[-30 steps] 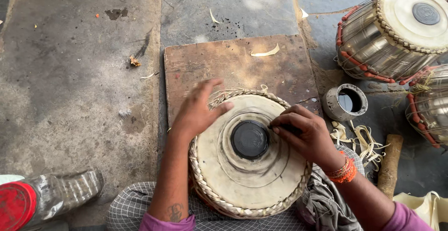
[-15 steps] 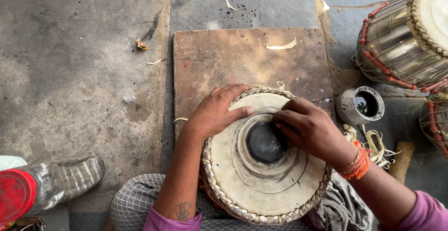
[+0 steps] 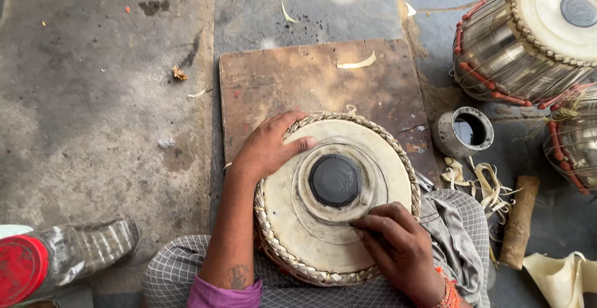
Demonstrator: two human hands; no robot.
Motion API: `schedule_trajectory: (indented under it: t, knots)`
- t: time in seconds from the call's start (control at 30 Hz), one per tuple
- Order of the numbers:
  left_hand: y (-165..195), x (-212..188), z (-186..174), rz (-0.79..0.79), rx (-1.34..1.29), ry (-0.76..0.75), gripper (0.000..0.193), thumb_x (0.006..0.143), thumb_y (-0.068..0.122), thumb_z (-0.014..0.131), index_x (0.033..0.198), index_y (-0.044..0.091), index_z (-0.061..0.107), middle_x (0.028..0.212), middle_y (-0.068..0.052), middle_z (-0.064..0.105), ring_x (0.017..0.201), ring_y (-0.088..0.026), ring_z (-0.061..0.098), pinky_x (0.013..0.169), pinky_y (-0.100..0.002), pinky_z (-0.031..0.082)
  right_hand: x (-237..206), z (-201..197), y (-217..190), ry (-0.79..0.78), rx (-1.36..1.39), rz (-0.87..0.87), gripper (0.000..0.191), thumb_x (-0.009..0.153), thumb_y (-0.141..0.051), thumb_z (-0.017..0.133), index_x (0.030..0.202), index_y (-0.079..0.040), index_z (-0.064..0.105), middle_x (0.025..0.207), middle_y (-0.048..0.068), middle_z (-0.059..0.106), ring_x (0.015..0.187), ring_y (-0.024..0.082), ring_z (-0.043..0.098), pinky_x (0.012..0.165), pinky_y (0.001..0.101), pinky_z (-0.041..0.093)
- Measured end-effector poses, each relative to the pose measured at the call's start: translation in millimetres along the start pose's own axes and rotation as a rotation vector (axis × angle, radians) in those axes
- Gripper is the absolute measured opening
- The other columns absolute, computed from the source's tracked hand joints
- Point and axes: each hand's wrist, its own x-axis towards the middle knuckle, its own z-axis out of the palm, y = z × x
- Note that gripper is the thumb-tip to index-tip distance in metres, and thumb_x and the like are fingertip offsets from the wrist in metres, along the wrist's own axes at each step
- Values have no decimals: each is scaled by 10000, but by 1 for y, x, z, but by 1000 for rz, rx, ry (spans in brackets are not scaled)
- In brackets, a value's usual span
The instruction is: The person sits on the floor with a tabla drum head in their lap and applies black paste to its central area, rubbing it in with a small stone in circular motions. They occasionally dip the stone in a small cup of water and wipe the drum head with a cloth.
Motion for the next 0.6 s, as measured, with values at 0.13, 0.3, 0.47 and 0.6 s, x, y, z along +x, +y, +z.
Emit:
schedule_trajectory:
  t: [0.13,0.3,0.47,0.6]
  knots:
    - [13,-10,-11,-213,169,-17,608,861,576,682,1368,249,616,1336,-46,691,1263,-268,642,1093,-461,456,26,-12,27,21,-17,-7,178,807,-83,783,985,-85,774,968,56,704,806,168,729,665,288,586]
    - [9,-2,-7,-230,366,34,608,897,646,629,1332,220,620,1378,11,695,1287,-219,656,1199,-508,396,78,-28,54,-122,47,-71,176,842,-98,786,1014,-67,762,972,51,708,822,160,730,705,299,584]
    - [-10,9,8,-40,-12,-131,767,845,665,615,1485,255,513,1534,-90,522,1418,-316,467,1139,-504,377,107,-25,46,-250,27,-84,159,853,-100,774,1011,-82,761,990,52,712,863,177,741,739,309,595]
    - [-14,7,9,-36,-73,-95,787,800,681,666,1457,259,568,1486,-158,548,1428,-328,467,1152,-471,392,129,-17,36,-331,-11,-157,184,824,-101,776,1006,-78,756,973,61,707,828,195,732,718,323,579]
